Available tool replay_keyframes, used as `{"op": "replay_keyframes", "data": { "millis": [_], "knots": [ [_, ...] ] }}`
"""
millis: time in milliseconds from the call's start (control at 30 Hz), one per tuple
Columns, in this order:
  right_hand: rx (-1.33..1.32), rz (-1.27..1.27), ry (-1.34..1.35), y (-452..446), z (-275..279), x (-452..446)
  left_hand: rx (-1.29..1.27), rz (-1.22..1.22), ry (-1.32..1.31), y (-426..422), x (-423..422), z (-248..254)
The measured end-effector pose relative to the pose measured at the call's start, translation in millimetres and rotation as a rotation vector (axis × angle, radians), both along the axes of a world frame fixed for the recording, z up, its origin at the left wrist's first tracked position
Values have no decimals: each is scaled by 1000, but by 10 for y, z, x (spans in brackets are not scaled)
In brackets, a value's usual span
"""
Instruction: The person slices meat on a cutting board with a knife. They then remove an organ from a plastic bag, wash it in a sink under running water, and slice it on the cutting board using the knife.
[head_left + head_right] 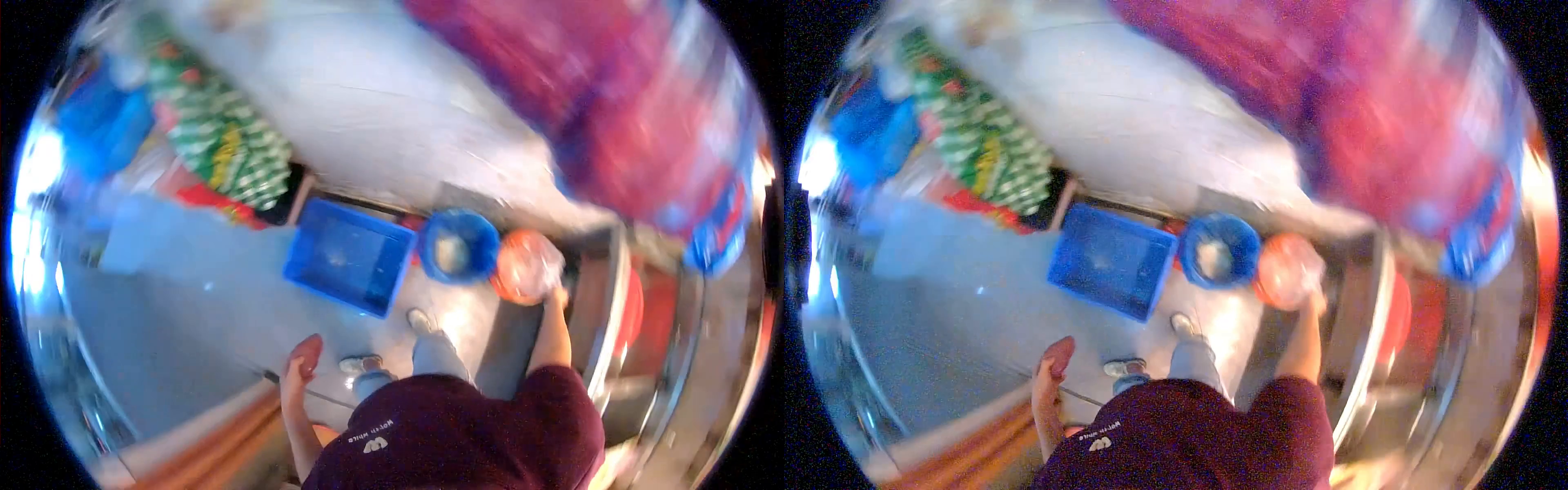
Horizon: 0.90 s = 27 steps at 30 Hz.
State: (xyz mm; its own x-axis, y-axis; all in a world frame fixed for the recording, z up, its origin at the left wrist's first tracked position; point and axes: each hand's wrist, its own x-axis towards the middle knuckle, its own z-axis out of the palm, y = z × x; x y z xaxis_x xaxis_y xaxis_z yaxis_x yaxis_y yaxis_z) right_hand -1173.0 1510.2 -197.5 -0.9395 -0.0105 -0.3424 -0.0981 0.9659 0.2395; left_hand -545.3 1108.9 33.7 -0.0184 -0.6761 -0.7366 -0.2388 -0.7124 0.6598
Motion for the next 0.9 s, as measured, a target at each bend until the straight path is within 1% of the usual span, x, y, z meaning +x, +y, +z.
{"op": "replay_keyframes", "data": {
  "millis": [67,100,133,167,233,267,300,367,400,433,467,500,533,567,600,633,667,700,733,767,800,867,900],
  "knots": [
    [-1155,-573,-30,88,-716,-247,-51,48,16,175,-123,152],
    [-1280,-694,-43,-154,-594,-211,-84,69,46,237,-214,310],
    [-1278,-719,-124,-467,-534,-191,-124,116,-11,334,-276,497],
    [-1240,-683,-248,-788,-565,-114,-155,150,-65,427,-408,858],
    [-1109,-511,-517,-1459,-687,170,-177,243,-62,700,-282,885],
    [-1022,-399,-660,-1808,-686,423,-179,304,-7,845,-79,547],
    [-939,-257,-796,-2154,-728,692,-176,351,50,1027,75,316],
    [-808,59,-1028,-2798,-717,1360,-209,466,55,1346,249,183],
    [-785,267,-1128,-3142,-658,1734,-230,519,55,1502,337,184],
    [-808,499,-1206,-3474,-574,2156,-302,477,77,1659,394,320],
    [-924,949,-1155,-3695,-357,2570,-338,567,70,1862,395,466],
    [-722,630,-1490,-3879,-115,3041,-373,653,61,2069,377,609],
    [-434,821,-1457,-3953,568,3531,-403,734,51,2274,390,693],
    [-429,863,-1578,-3906,1003,3985,-446,756,0,2486,426,713],
    [-386,951,-1689,-3854,902,4418,-487,770,-53,2702,483,728],
    [-334,1008,-1864,-3681,1024,4801,-522,780,-103,2907,512,750],
    [-187,1041,-1829,-3432,1369,5180,-504,874,-81,3073,510,810],
    [-89,1173,-1976,-3176,1603,5465,-485,965,-58,3236,482,898],
    [143,1362,-2112,-2956,1773,5724,-469,1053,-38,3388,449,998],
    [242,1279,-2196,-2628,1983,5925,-528,1046,-64,3514,425,1115],
    [342,1193,-2275,-2324,2186,6109,-559,1083,-85,3643,453,1075],
    [551,940,-2453,-1869,2332,6356,-624,1159,-128,3909,441,945],
    [551,797,-2535,-1705,2389,6420,-650,1174,-134,3983,385,999]
  ]
}}
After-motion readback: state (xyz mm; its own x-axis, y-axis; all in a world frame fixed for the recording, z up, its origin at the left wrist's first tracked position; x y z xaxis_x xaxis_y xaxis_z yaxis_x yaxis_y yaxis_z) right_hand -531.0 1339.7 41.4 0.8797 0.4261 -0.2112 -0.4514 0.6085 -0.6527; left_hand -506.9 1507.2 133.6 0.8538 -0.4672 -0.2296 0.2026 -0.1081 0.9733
